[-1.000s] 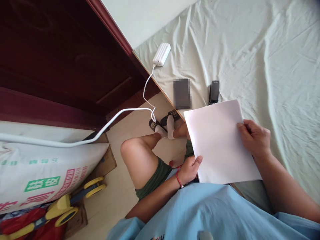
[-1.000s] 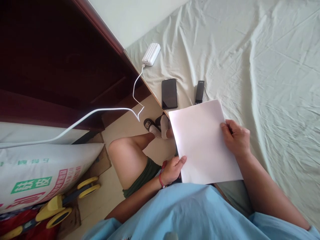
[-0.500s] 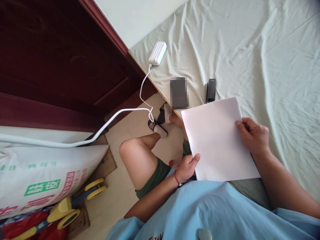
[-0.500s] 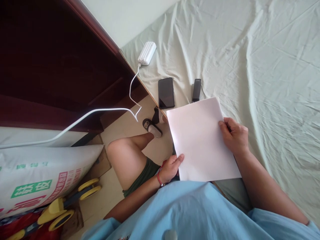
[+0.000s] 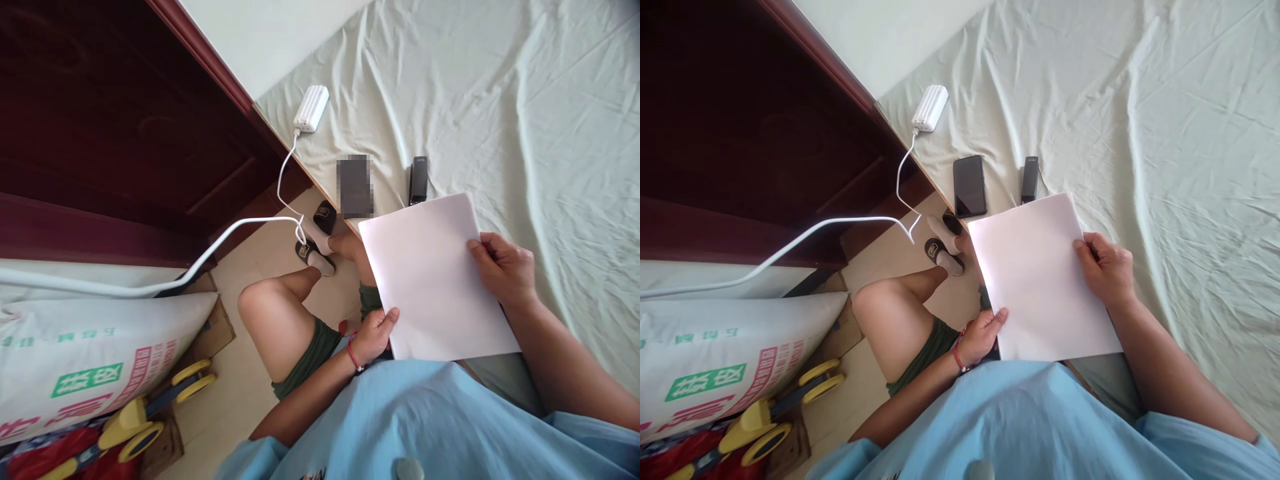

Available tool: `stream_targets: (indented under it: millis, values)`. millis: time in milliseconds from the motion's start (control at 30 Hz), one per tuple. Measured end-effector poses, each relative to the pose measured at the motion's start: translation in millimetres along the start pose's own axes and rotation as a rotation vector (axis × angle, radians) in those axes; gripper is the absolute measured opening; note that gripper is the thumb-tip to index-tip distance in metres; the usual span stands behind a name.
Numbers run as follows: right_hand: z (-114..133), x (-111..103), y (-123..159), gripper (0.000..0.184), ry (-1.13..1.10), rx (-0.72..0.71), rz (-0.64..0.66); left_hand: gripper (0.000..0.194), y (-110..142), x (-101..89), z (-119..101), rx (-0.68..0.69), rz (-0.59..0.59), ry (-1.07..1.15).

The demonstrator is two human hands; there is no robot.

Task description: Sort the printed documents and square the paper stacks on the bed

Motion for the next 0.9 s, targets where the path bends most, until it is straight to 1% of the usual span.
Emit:
stream_targets:
  millis: [267, 433, 667, 900]
  values:
    - [2.5, -0.6, 0.3, 0.031, -0.002, -0.032, -0.009, 0.075, 1.1, 0.8, -3.4, -0.018, 0.011, -0.025]
    - [1.7, -0.1, 0.1, 0.028, 0.007, -0.001, 0.007, 0.075, 0.5, 1.0, -2.6, -0.025, 0.006, 0.008]
    - [0.4, 0.8, 0.7, 0.030, -0.003, 0.010, 0.017, 0.074, 0.1, 2.1, -3.3, -0.026, 0.005, 0.020]
    - [-0.2, -1.7, 1.5, 0.029, -0.001, 0.011, -0.005, 0.076, -1.6, 2.6, -0.3, -0.017, 0.017, 0.015]
Point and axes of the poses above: each hand's wrist, its own y-axis away from the middle knuckle, its own x-axis out of the palm, z = x × y, the point moved 10 cm from there along -y, towards the middle knuckle, and after that the axes turned 8 degrees about z, right-handed, at the moved point
